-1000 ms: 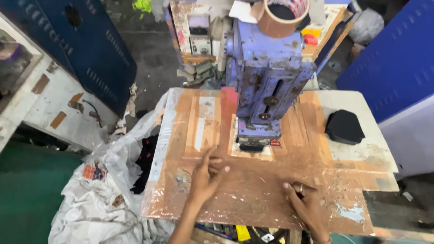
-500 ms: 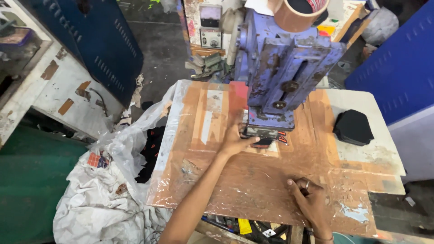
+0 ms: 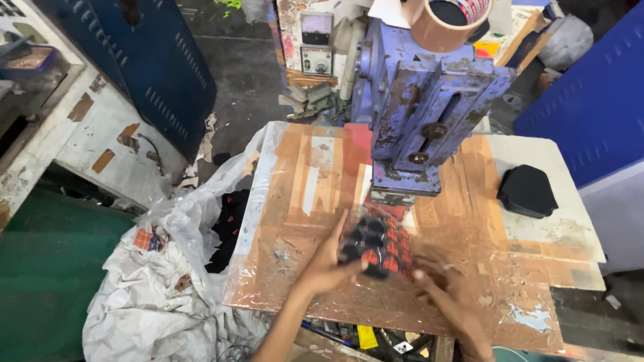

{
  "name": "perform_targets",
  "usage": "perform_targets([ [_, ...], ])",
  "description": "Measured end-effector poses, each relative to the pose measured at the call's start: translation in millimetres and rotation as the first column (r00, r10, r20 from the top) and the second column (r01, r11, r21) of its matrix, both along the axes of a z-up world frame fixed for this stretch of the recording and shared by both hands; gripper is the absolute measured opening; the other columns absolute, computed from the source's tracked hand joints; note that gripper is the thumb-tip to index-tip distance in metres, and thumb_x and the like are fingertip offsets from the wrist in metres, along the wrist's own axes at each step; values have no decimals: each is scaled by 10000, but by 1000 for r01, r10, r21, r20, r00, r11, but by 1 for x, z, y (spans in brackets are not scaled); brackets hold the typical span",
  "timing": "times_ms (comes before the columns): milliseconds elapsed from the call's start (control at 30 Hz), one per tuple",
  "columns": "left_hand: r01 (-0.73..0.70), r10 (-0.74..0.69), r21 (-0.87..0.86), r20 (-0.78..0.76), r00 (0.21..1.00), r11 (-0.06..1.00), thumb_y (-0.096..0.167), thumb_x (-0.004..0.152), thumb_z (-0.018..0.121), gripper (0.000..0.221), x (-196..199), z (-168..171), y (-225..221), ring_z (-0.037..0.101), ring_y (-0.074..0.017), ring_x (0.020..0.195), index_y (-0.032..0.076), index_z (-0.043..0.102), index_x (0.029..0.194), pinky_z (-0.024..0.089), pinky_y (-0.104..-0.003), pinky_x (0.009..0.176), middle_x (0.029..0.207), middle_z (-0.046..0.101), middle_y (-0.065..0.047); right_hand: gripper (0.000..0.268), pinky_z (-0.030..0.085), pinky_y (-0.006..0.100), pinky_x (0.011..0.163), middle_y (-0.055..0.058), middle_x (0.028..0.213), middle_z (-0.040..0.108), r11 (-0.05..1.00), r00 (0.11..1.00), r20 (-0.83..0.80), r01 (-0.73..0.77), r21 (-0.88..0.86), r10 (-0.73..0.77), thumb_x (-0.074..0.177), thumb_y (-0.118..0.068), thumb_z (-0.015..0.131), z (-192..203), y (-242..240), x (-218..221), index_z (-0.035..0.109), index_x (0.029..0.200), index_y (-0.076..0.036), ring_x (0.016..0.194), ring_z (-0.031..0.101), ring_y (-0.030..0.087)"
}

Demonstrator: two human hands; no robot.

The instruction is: The recorder is applying small red logos to black fabric pieces using a hot press machine.

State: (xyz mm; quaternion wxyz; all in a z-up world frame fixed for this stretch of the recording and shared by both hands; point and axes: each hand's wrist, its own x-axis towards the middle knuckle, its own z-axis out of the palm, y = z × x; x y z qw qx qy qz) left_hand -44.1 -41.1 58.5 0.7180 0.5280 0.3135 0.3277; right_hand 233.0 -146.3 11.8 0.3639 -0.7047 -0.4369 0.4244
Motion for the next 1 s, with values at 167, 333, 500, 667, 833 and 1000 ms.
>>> perform_targets([
  [167,-142,212,591,-51,976,794,-49,755,835,1200,-12,-22,-31,573,-308,1274,74,68,1670,489,-371,1023,1533,466,-290,522,595,284,641,63,1071,776,996,935,-345,-66,67,86,840,-117,759,6,11,-43,610,1336,-56,816,715,116],
  [333,-188,198,161,-51,979,969,63,778,867,735,3,-30,-32,724,-133,1003,54,555,1444,582,-282,891,1133,759,-170,413,544,247,614,62,996,769,984,964,-264,33,174,14,831,-53,792,-5,12,-51,670,1225,-16,772,663,79],
  [500,-285,470,519,-267,841,806,188,788,813,206,18,-45,-28,780,-185,733,69,806,956,595,-324,680,826,796,-79,179,549,311,668,80,911,795,914,988,152,-89,397,30,902,-111,774,-17,-3,-72,804,1068,-53,778,688,162],
  [667,-212,503,552,-453,736,807,283,826,814,289,13,-56,-14,758,-280,816,86,803,1036,579,-385,736,897,782,-136,154,535,392,669,90,926,722,722,824,563,-426,545,61,830,-98,744,12,-28,-92,790,972,-135,794,689,273],
  [833,-4,337,590,-456,824,808,379,652,952,623,-7,-22,4,721,-302,967,44,738,1131,550,-400,864,1052,754,-181,135,527,348,607,125,809,733,944,872,486,-115,310,-53,840,-179,813,6,-30,-50,817,958,-112,645,656,238],
  [1000,100,13,409,-265,964,907,317,666,935,633,-9,-22,7,735,-179,950,17,699,1172,588,-333,822,1070,776,-99,384,596,288,688,73,995,730,846,941,-47,322,425,-334,935,-115,707,-3,-49,9,617,1299,-35,815,709,129],
])
